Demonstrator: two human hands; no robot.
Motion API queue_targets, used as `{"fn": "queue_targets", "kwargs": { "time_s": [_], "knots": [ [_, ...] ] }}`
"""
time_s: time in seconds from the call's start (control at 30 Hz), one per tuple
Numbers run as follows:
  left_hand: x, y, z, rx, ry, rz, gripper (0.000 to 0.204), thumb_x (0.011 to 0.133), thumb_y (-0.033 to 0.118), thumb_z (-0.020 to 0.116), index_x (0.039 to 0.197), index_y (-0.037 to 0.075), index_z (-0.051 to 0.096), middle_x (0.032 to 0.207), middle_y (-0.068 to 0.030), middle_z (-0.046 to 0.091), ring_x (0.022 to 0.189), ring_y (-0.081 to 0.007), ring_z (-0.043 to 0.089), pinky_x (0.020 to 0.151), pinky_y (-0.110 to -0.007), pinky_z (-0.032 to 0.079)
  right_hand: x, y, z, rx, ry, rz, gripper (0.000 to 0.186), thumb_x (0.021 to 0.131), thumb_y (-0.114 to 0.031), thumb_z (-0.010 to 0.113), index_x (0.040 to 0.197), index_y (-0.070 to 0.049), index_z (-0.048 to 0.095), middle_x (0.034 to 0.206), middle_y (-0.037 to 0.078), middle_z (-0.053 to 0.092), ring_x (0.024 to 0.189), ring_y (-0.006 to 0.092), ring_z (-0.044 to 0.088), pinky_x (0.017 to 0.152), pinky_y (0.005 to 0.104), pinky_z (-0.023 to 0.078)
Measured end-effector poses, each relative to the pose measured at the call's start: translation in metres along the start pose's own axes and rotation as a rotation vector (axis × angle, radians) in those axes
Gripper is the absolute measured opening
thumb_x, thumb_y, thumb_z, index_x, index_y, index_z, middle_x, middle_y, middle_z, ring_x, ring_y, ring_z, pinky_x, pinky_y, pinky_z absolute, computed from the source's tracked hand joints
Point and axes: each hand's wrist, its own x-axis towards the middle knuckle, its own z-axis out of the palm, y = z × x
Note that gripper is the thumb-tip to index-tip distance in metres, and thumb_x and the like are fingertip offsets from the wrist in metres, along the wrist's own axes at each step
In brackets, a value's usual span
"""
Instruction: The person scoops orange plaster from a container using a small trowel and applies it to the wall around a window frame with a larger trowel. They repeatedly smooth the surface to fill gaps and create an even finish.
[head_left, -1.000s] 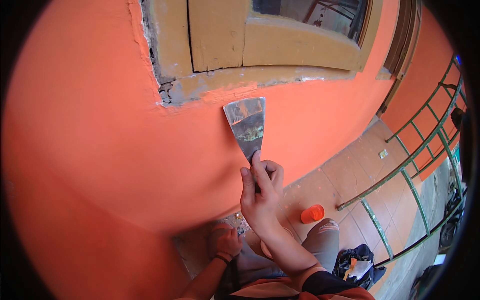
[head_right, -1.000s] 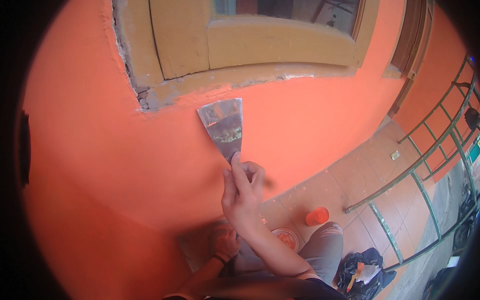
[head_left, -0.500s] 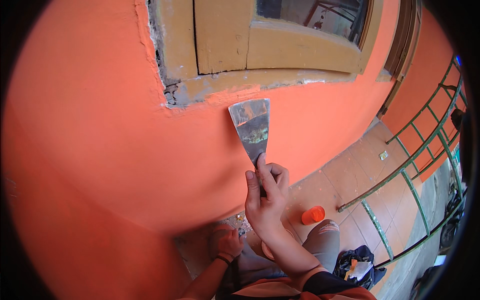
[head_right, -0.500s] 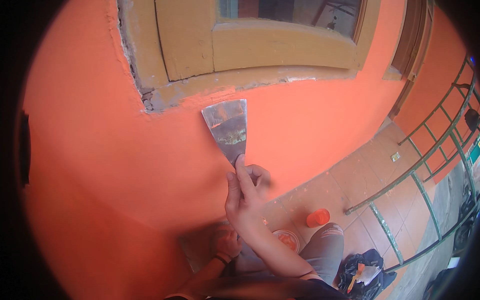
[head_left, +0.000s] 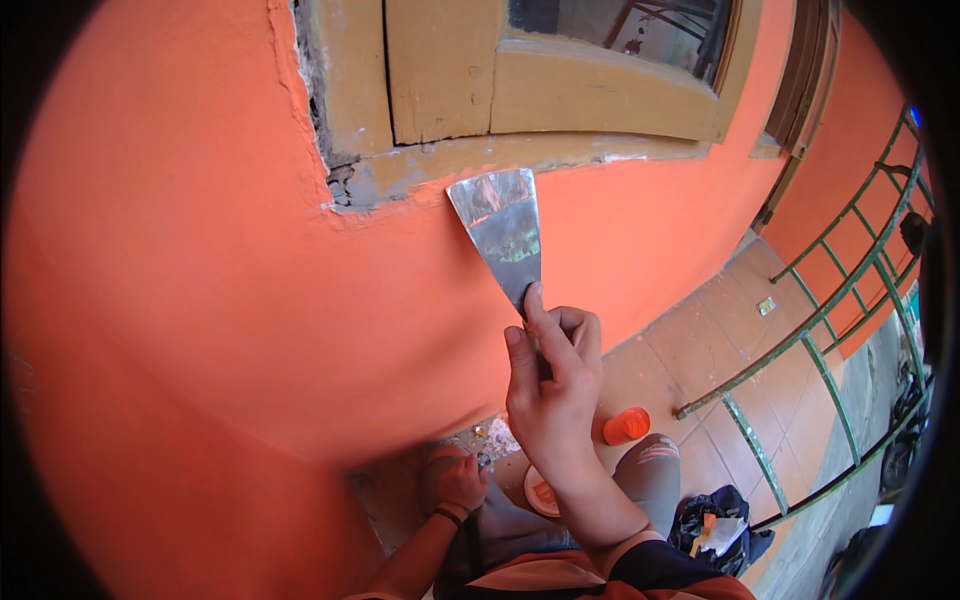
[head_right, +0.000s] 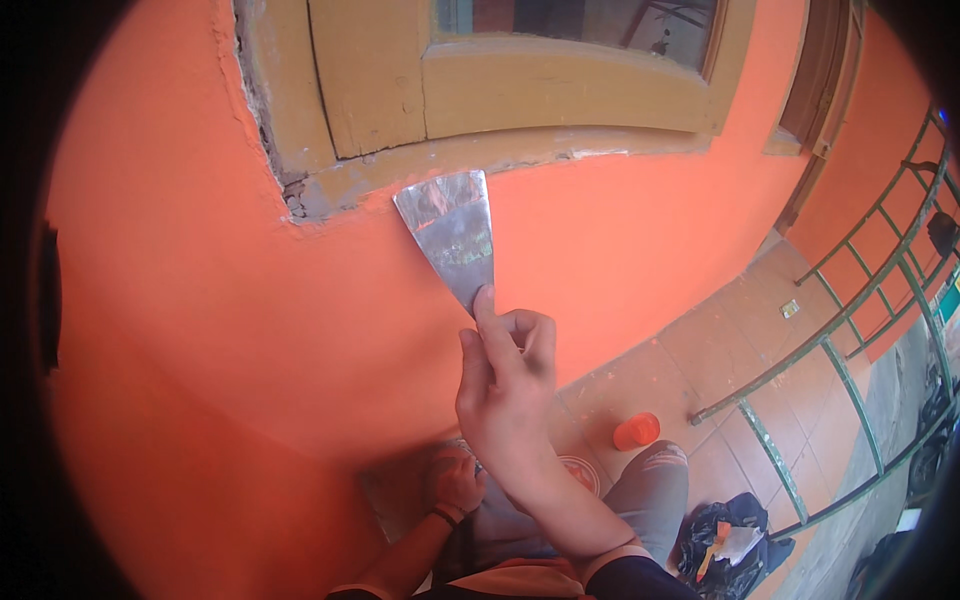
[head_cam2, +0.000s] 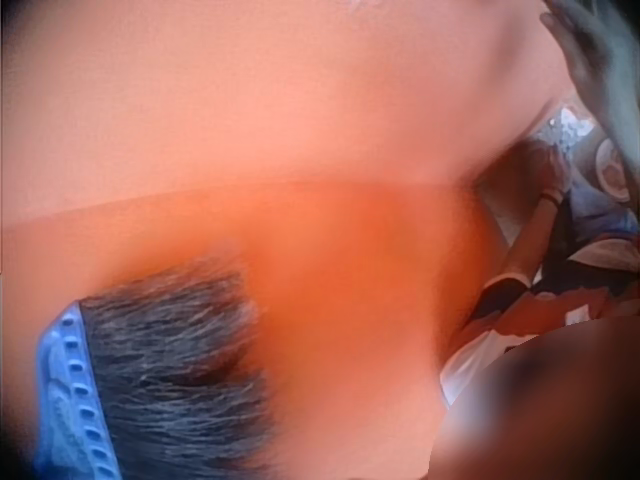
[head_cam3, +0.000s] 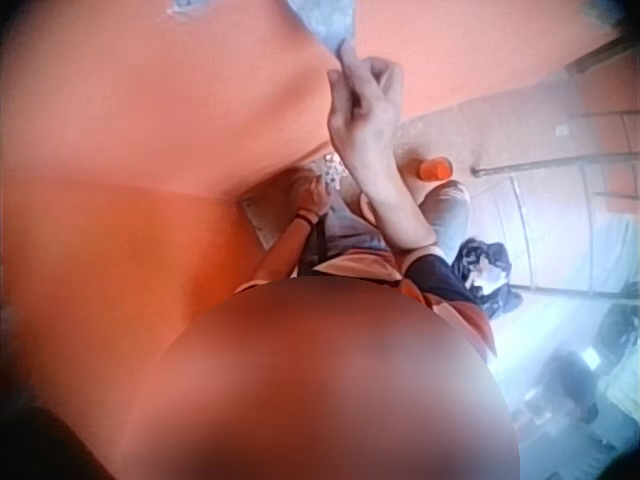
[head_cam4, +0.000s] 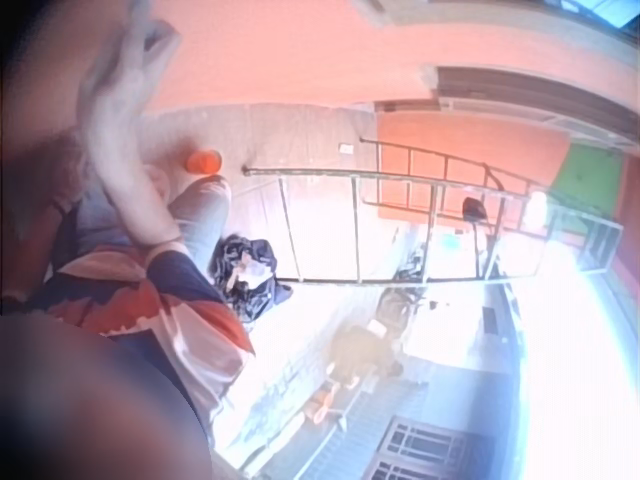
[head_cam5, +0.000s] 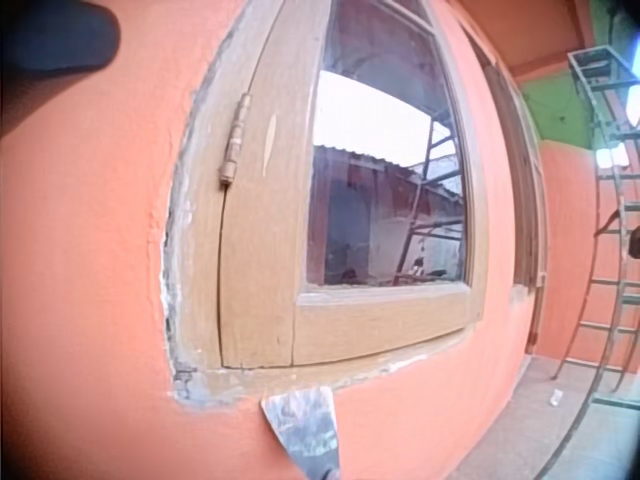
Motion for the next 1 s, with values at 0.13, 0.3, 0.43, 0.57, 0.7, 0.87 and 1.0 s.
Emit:
{"fn": "queue_targets", "kwargs": {
  "time_s": [0.13, 0.3, 0.43, 0.57, 0.7, 0.87, 1.0],
  "knots": [
    [0.0, 0.001, -0.003, 0.017, -0.037, -0.011, 0.026, 0.085, 0.029, 0.064, 0.097, 0.008, 0.055, 0.088, -0.0148, 0.064, 0.078, -0.0359, 0.066, 0.065, -0.049, 0.055, -0.003, -0.004, -0.006, 0.055, -0.004, 0.053, 0.046, 0.085, 0.006, 0.068, 0.13, -0.003, 0.063, 0.095, 0.011, 0.051, 0.078, 0.0197, 0.052, 0.065, 0.0298, 0.046],
    [0.0, 0.001, -0.004, 0.004, -0.008, 0.003, 0.027, 0.086, 0.031, 0.064, 0.096, 0.008, 0.055, 0.088, -0.0144, 0.064, 0.079, -0.0355, 0.066, 0.065, -0.049, 0.055, 0.002, -0.008, 0.0, 0.033, 0.023, 0.033, 0.047, 0.085, 0.005, 0.068, 0.131, -0.005, 0.063, 0.096, 0.012, 0.052, 0.078, 0.0203, 0.053, 0.065, 0.0301, 0.046],
    [-0.001, -0.001, -0.002, 0.018, -0.026, -0.009, 0.027, 0.088, 0.033, 0.063, 0.096, 0.008, 0.055, 0.087, -0.0144, 0.064, 0.079, -0.0354, 0.066, 0.065, -0.048, 0.054, 0.0, -0.01, 0.007, 0.0, 0.009, 0.038, 0.048, 0.085, 0.005, 0.069, 0.131, -0.006, 0.063, 0.096, 0.012, 0.052, 0.079, 0.0206, 0.054, 0.065, 0.0302, 0.047],
    [-0.001, -0.001, -0.003, 0.014, -0.067, -0.038, 0.028, 0.088, 0.033, 0.062, 0.096, 0.008, 0.055, 0.087, -0.0142, 0.064, 0.079, -0.0354, 0.066, 0.065, -0.048, 0.054, -0.006, -0.012, 0.004, 0.01, 0.0, 0.063, 0.049, 0.085, 0.006, 0.068, 0.132, -0.007, 0.062, 0.096, 0.013, 0.052, 0.079, 0.0212, 0.054, 0.066, 0.0298, 0.047],
    [-0.001, 0.001, -0.007, -0.002, -0.048, -0.02, 0.028, 0.089, 0.034, 0.062, 0.096, 0.008, 0.055, 0.087, -0.0143, 0.064, 0.079, -0.0356, 0.066, 0.065, -0.048, 0.054, -0.007, -0.014, 0.001, 0.031, 0.036, 0.04, 0.051, 0.084, 0.006, 0.068, 0.133, -0.007, 0.062, 0.095, 0.013, 0.052, 0.078, 0.0215, 0.054, 0.066, 0.0299, 0.047],
    [-0.003, -0.001, -0.007, -0.024, -0.068, -0.042, 0.029, 0.089, 0.034, 0.063, 0.097, 0.007, 0.055, 0.088, -0.0152, 0.064, 0.078, -0.036, 0.066, 0.066, -0.048, 0.055, -0.005, -0.019, 0.01, 0.015, 0.02, 0.039, 0.051, 0.083, 0.007, 0.069, 0.132, -0.007, 0.062, 0.093, 0.013, 0.052, 0.079, 0.0216, 0.054, 0.065, 0.0305, 0.047],
    [-0.002, -0.004, -0.003, -0.043, -0.079, -0.002, 0.03, 0.089, 0.035, 0.063, 0.097, 0.007, 0.055, 0.088, -0.0159, 0.064, 0.078, -0.0368, 0.066, 0.066, -0.048, 0.054, -0.008, -0.019, 0.014, -0.028, 0.029, 0.008, 0.05, 0.084, 0.006, 0.069, 0.132, -0.006, 0.062, 0.093, 0.013, 0.052, 0.079, 0.0219, 0.055, 0.064, 0.031, 0.047]
  ]
}}
